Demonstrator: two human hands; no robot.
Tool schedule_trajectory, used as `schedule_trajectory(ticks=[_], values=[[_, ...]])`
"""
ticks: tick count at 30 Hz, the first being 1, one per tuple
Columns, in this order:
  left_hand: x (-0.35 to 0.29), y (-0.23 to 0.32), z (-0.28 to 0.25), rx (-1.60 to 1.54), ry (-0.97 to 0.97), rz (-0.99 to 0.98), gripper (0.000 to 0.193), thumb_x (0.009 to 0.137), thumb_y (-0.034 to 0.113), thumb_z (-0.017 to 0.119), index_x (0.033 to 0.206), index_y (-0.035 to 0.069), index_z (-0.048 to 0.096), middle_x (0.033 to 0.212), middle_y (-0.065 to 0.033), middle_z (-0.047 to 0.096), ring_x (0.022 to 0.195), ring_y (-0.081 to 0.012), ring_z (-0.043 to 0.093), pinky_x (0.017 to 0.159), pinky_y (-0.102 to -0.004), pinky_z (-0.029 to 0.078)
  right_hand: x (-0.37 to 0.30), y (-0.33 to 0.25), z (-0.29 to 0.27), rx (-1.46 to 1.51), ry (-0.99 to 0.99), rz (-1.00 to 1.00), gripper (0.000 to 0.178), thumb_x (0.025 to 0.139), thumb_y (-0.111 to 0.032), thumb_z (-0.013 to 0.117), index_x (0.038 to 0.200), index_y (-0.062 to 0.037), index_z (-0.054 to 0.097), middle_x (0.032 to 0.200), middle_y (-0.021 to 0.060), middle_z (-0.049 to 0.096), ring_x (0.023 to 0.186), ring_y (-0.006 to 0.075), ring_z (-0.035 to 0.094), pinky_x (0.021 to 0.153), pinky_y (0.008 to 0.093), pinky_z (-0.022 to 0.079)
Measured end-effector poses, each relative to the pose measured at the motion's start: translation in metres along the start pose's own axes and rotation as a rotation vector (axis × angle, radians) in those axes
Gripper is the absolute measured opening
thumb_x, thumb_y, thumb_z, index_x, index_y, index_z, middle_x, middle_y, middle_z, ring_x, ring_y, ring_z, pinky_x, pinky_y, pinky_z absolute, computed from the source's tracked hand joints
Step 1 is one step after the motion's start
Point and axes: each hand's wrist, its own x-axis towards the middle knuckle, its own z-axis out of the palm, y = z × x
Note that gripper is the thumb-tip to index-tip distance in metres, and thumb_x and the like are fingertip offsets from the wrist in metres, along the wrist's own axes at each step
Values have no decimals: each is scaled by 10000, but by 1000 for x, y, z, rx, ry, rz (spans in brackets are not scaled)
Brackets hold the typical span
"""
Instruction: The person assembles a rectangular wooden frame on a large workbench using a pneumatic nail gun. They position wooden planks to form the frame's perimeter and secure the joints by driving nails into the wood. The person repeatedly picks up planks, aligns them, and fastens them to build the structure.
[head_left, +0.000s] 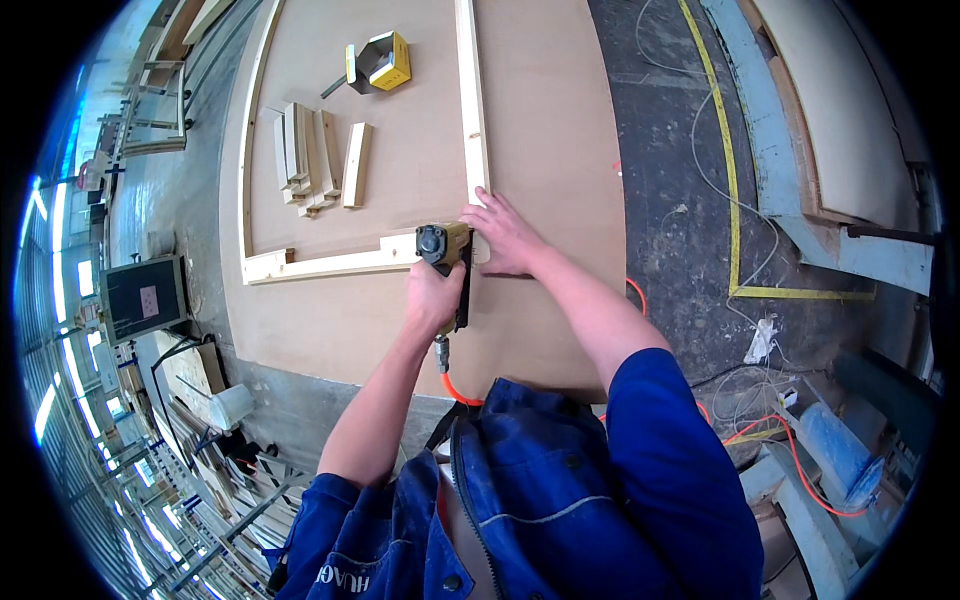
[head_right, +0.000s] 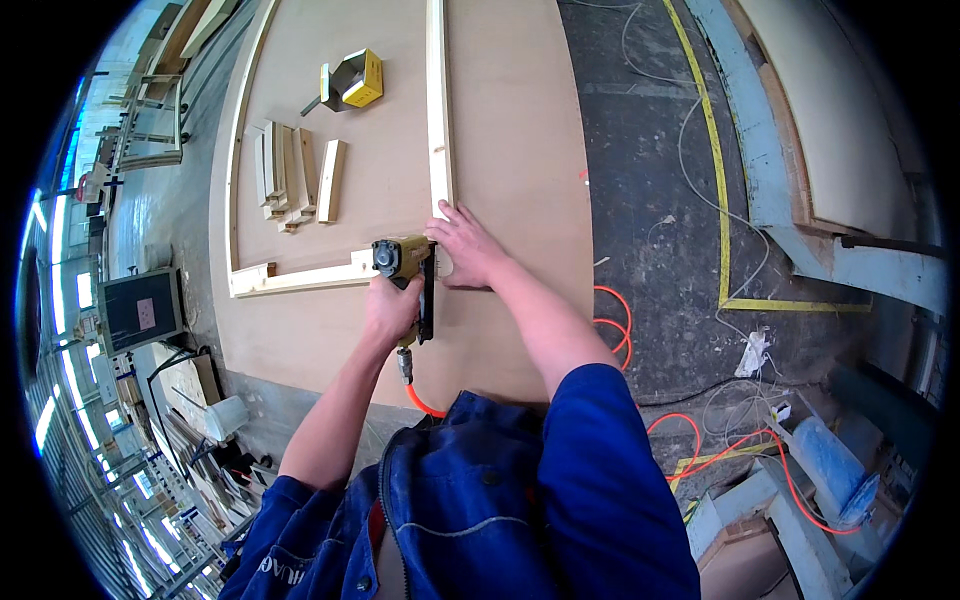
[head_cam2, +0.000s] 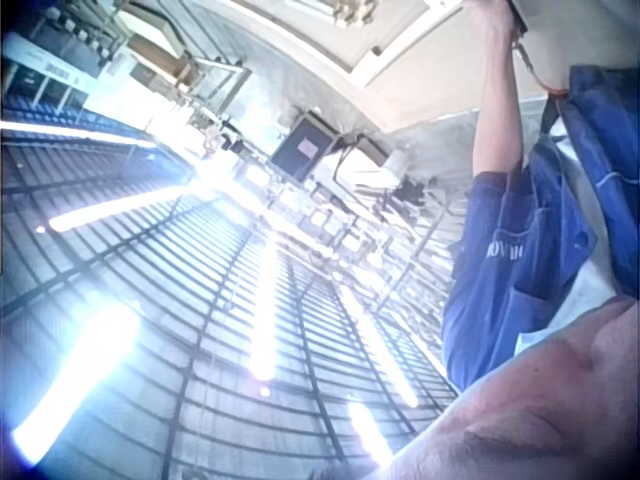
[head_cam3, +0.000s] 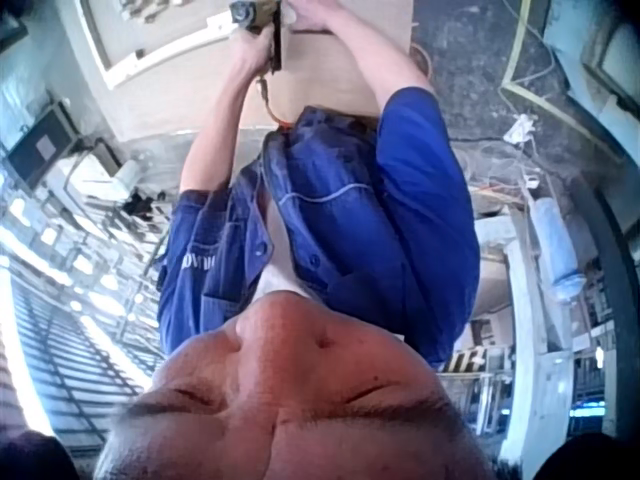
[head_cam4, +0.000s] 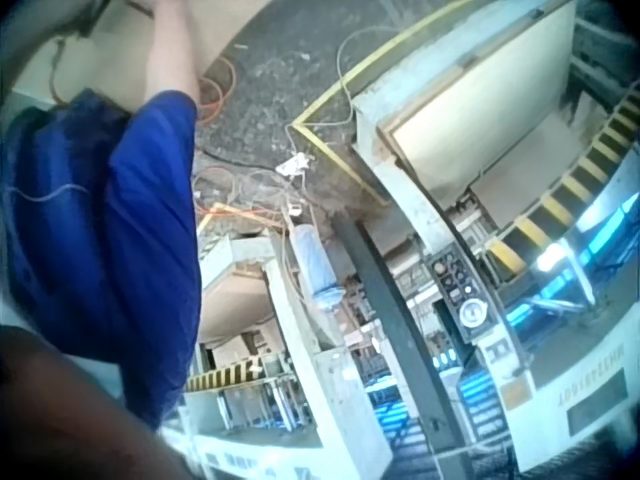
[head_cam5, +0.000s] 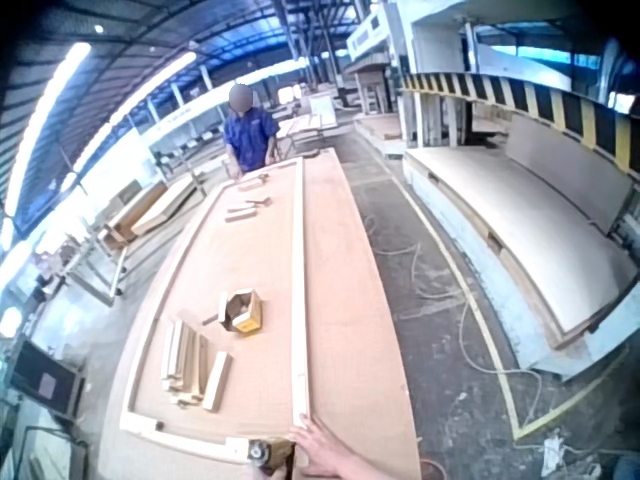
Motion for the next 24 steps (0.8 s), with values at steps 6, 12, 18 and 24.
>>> schedule_trajectory(ticks=[6, 12, 18, 24], values=[[0, -1, 7, 46, 84, 104, 318, 889, 223, 724, 952, -87, 707, 695, -173, 696, 625, -251, 701, 619, -428, 545, 2, -1, 0, 5, 8, 7, 830, 637, -316, 857, 1367, -70, 547, 1466, 72, 488, 1527, 362, 263, 1296, 531, 192], [-7, 7, 4, 41, 0, 6, 294, 883, 193, 723, 961, -90, 710, 698, -196, 700, 621, -264, 717, 602, -414, 553, 1, 0, -1, 11, 1, 10, 838, 629, -313, 862, 1368, -73, 548, 1463, 72, 492, 1525, 358, 269, 1294, 532, 197], [-12, 5, 6, -1, -13, -58, 320, 867, 232, 716, 938, -80, 715, 734, -277, 693, 746, -409, 736, 671, -471, 569, 1, -1, 0, 10, 6, 20, 862, 617, -300, 872, 1381, -76, 543, 1474, 73, 488, 1528, 364, 267, 1294, 531, 203], [-13, 2, 8, 19, 53, 47, 343, 872, 248, 723, 922, -91, 711, 743, -285, 692, 748, -420, 732, 673, -478, 569, 3, -1, -1, 1, -6, 22, 848, 622, -301, 874, 1373, -80, 548, 1465, 72, 490, 1528, 365, 266, 1292, 531, 204]])
